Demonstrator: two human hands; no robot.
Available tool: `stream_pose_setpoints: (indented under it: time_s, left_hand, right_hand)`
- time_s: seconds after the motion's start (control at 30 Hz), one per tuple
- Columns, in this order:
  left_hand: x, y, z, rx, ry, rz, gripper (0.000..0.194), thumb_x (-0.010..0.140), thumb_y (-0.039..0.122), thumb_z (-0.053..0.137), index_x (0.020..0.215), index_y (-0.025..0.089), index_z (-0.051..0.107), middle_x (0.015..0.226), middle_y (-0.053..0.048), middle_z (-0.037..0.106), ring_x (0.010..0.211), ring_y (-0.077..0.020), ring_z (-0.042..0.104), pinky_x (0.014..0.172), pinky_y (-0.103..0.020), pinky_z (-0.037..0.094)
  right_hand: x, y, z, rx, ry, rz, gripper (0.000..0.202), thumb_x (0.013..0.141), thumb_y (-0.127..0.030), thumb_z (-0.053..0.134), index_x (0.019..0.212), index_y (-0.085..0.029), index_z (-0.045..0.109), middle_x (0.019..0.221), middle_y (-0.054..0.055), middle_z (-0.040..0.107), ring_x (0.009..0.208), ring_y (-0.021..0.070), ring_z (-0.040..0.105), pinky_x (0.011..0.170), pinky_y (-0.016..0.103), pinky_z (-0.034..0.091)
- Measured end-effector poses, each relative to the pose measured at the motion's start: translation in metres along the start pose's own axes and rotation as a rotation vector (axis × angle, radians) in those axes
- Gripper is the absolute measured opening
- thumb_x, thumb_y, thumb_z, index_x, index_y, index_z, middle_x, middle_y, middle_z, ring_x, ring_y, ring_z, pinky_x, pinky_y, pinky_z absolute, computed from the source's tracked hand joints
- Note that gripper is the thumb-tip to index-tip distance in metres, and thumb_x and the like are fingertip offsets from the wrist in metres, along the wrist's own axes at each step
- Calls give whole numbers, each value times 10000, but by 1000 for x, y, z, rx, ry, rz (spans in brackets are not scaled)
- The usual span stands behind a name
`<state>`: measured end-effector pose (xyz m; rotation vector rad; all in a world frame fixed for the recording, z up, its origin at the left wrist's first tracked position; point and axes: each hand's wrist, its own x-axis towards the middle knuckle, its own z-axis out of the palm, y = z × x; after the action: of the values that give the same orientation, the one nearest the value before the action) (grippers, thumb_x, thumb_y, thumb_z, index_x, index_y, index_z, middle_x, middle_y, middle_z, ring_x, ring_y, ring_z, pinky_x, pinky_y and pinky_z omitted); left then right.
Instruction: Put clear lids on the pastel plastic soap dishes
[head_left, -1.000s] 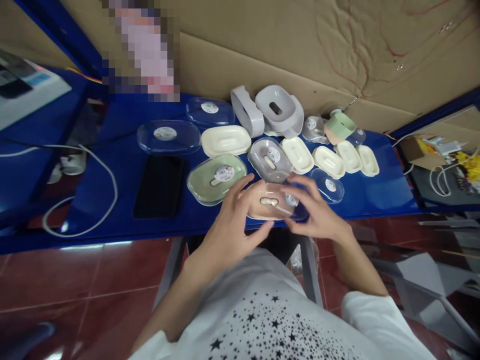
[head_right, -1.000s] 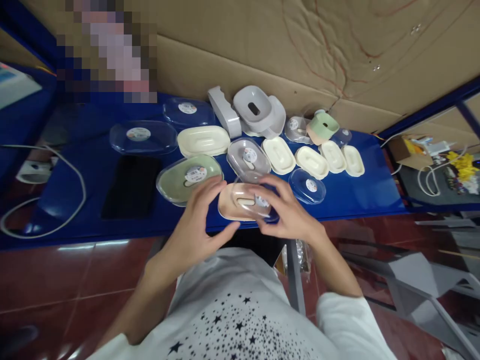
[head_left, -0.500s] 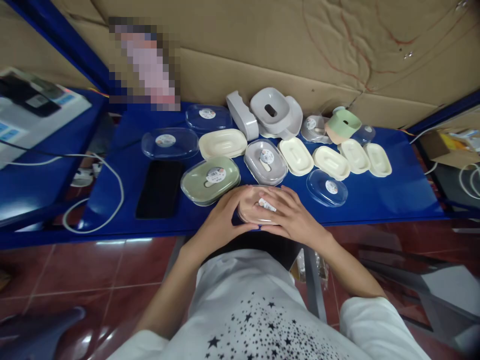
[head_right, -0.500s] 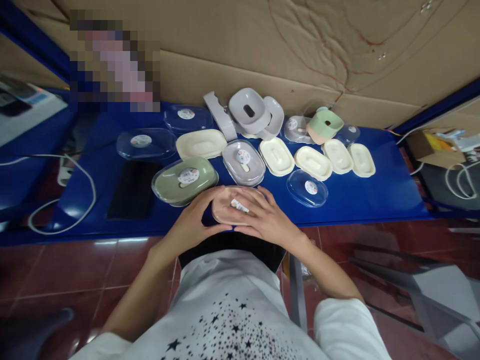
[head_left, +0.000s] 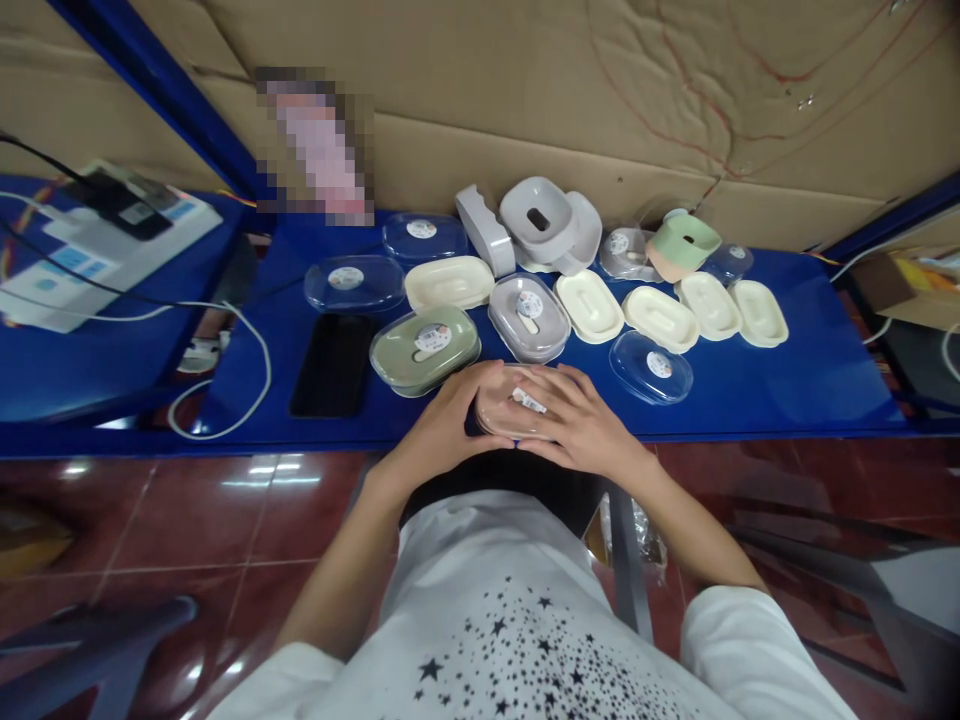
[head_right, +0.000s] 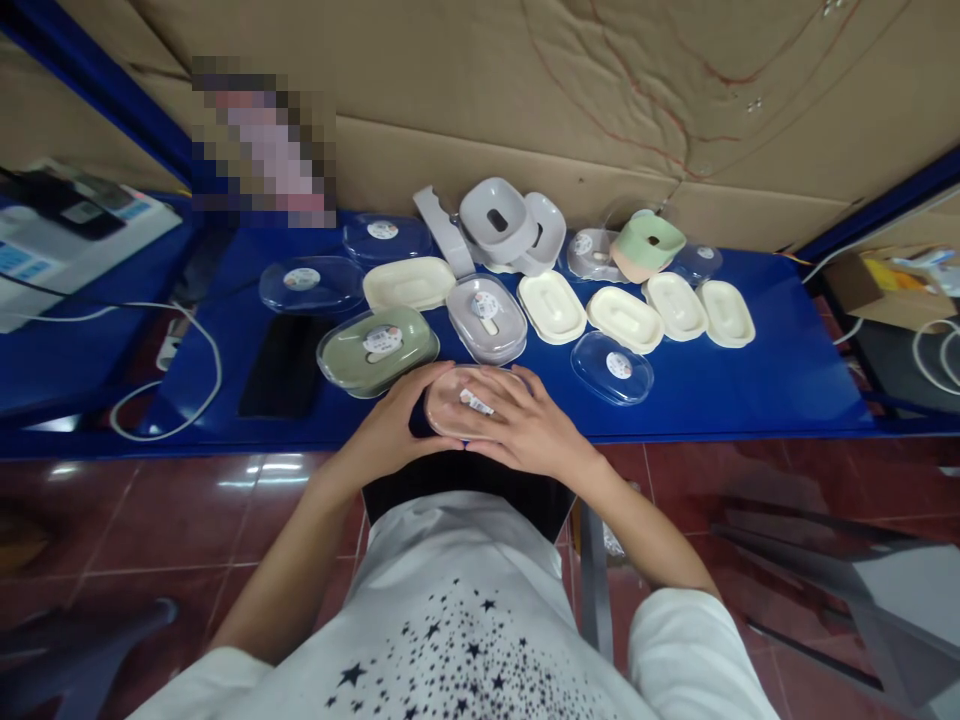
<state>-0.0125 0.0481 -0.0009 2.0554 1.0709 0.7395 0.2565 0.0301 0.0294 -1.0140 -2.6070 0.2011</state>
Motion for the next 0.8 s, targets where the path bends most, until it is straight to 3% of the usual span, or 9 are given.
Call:
stream_pose_setpoints:
  time_s: [0.2, 0.33, 0.47, 0.57, 0.67, 0.73, 0.8]
  left_hand:
    - [2, 4, -2, 4, -1, 51, 880, 884, 526, 876, 1618, 341, 428, 1655, -120, 513, 1547, -329, 498, 1299, -531, 415]
    - [3, 2, 5, 5, 27, 53, 903, 872, 534, 885, 1621, 342, 418, 1645, -119, 517, 1545, -324, 500, 1306, -534, 412]
    - [-4, 12, 2, 61, 67, 109, 847, 934, 509, 829, 1642, 348, 394, 1691, -123, 475, 1570, -319, 486, 1280, -525, 456]
    - [-11, 23, -33, 179, 200, 210, 528, 1057, 382, 680, 1558, 335, 521, 1584, -85, 610, 1476, -267, 595, 1229, -466, 515]
    - [1, 10, -98, 395, 375, 234, 322, 1104, 281, 551, 1404, 285, 666, 1389, -51, 740, 1322, -220, 697, 1176, -413, 542]
    - [23, -18, -145, 592, 361, 215, 379, 1108, 404, 535, 1395, 211, 690, 1433, -77, 722, 1374, -265, 665, 1204, -501, 506]
    - [52, -54, -185, 699, 258, 170, 735, 1014, 730, 567, 1406, 118, 676, 1433, -104, 722, 1376, -318, 661, 1182, -607, 488]
  right_hand:
    - [0, 2, 2, -47, 6, -54, 535, 1086, -511, 617, 1607, -438, 516, 1708, 18, 514, 1584, 329, 461, 1275, 630, 401]
    - [-5, 9, 11, -22, 172, -79, 597, 1065, -514, 643, 1605, -302, 503, 1623, 126, 575, 1573, 350, 463, 1259, 627, 422]
    - [-14, 9, 14, 7, 260, -5, 546, 1042, -425, 681, 1556, -317, 532, 1499, 118, 635, 1519, 343, 522, 1240, 615, 440]
    - [-24, 5, 16, -32, 258, 93, 562, 1039, -386, 700, 1566, -305, 521, 1530, 130, 616, 1533, 354, 503, 1238, 600, 429]
    - [-34, -4, 23, -99, 306, 205, 571, 1043, -348, 689, 1580, -295, 501, 1560, 147, 590, 1558, 372, 471, 1244, 617, 394]
    - [-40, -11, 31, -128, 358, 266, 600, 1040, -332, 680, 1599, -276, 470, 1583, 170, 558, 1575, 385, 448, 1251, 636, 373]
    - [-45, -18, 37, -125, 398, 317, 629, 1037, -309, 664, 1621, -270, 434, 1611, 182, 523, 1597, 392, 419, 1261, 654, 356]
